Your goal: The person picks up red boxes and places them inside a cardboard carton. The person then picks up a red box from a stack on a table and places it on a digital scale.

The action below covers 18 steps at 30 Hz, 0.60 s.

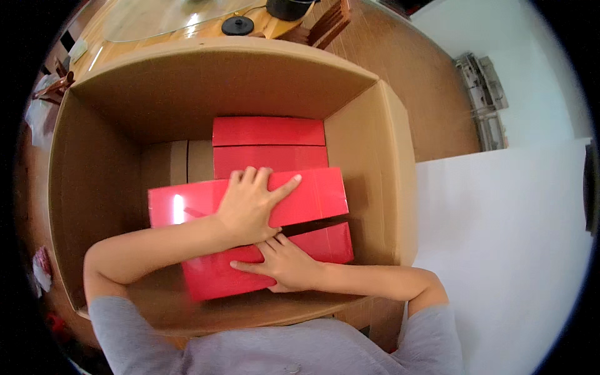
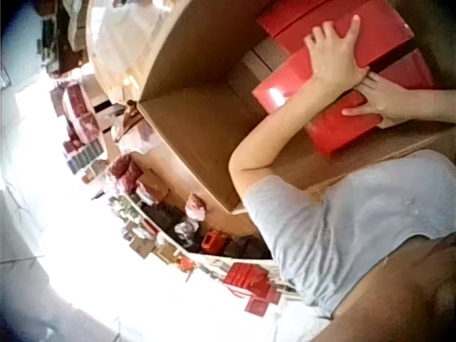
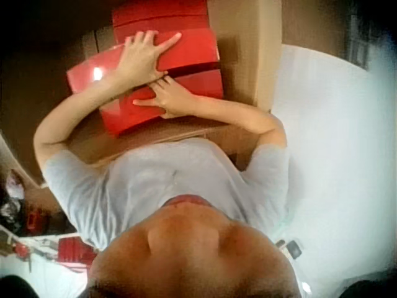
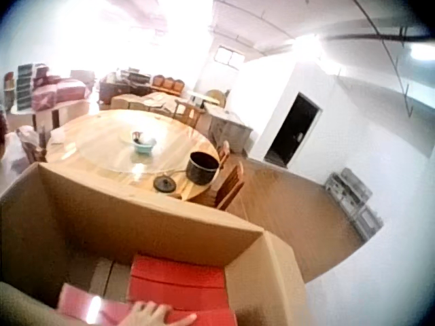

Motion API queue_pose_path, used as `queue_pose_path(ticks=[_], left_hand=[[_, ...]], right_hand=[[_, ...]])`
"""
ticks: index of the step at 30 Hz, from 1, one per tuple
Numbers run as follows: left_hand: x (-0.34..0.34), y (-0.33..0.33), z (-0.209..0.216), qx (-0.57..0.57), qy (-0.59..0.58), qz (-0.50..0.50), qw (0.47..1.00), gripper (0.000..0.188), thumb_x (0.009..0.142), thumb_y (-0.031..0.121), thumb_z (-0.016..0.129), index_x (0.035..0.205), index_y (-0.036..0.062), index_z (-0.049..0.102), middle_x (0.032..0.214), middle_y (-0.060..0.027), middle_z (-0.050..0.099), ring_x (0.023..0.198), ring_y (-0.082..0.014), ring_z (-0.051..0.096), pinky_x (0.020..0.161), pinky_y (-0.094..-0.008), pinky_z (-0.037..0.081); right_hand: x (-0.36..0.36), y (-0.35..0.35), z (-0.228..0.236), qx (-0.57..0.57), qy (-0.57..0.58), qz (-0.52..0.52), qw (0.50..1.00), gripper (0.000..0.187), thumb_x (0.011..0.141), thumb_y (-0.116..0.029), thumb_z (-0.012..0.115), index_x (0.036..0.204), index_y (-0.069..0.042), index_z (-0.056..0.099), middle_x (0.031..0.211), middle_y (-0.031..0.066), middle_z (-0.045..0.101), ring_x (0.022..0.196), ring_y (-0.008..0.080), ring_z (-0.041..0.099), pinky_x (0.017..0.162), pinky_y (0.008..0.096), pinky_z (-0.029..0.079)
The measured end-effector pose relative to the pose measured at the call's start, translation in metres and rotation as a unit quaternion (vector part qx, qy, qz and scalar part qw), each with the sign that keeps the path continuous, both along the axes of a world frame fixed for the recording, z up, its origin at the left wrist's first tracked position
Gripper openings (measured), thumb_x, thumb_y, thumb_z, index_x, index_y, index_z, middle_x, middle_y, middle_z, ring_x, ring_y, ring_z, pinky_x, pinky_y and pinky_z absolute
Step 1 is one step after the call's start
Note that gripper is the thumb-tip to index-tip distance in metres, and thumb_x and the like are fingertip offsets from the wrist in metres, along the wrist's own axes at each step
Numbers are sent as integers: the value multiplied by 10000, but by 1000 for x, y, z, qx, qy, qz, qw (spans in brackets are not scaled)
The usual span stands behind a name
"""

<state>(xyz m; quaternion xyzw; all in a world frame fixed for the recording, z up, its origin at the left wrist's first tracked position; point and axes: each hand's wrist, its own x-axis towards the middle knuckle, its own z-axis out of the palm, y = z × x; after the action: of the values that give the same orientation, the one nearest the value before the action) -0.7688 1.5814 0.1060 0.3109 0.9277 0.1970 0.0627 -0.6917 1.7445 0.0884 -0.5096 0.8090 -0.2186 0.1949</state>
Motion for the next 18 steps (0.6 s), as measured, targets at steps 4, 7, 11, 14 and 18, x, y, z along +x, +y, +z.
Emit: queue_pose_path(ticks=[4,7,11,14,18], left_hand=[[-8,41,-64,0,3,-24,1000,953,629,399,803,1453,234,353,1160,-198,477,1023,-321,466,883,-451,366],[-12,69,-105,-21,-14,-56,998,1018,618,382,813,1478,243,287,1216,-209,446,1056,-330,457,919,-471,362],[-21,78,-122,-56,-25,-88,994,1093,578,365,833,1491,283,239,1235,-202,445,1086,-340,448,941,-486,353],[-18,69,-126,-48,-22,-83,995,1128,546,330,848,1493,296,235,1234,-193,451,1090,-340,450,943,-491,355],[-14,52,-141,-28,-36,-37,998,1125,542,281,841,1492,299,238,1235,-192,448,1090,-345,448,936,-487,361]], right_hand=[[-1,5,-39,24,-17,-35,999,1013,550,-264,816,1450,-260,353,1386,269,331,1315,442,297,1079,557,243],[2,5,-71,60,-8,-46,997,1028,586,-279,807,1475,-264,291,1383,255,345,1311,423,313,1086,538,244],[-2,11,-117,142,-29,-45,988,910,647,-236,752,1458,-257,340,1393,229,369,1306,396,343,1072,527,274],[-4,11,-137,136,-22,-61,989,842,696,-175,692,1457,-265,344,1383,192,401,1303,349,366,1063,503,301],[-2,7,-144,146,-37,-55,987,834,705,-210,698,1457,-270,342,1394,192,393,1332,362,319,1103,515,242]])
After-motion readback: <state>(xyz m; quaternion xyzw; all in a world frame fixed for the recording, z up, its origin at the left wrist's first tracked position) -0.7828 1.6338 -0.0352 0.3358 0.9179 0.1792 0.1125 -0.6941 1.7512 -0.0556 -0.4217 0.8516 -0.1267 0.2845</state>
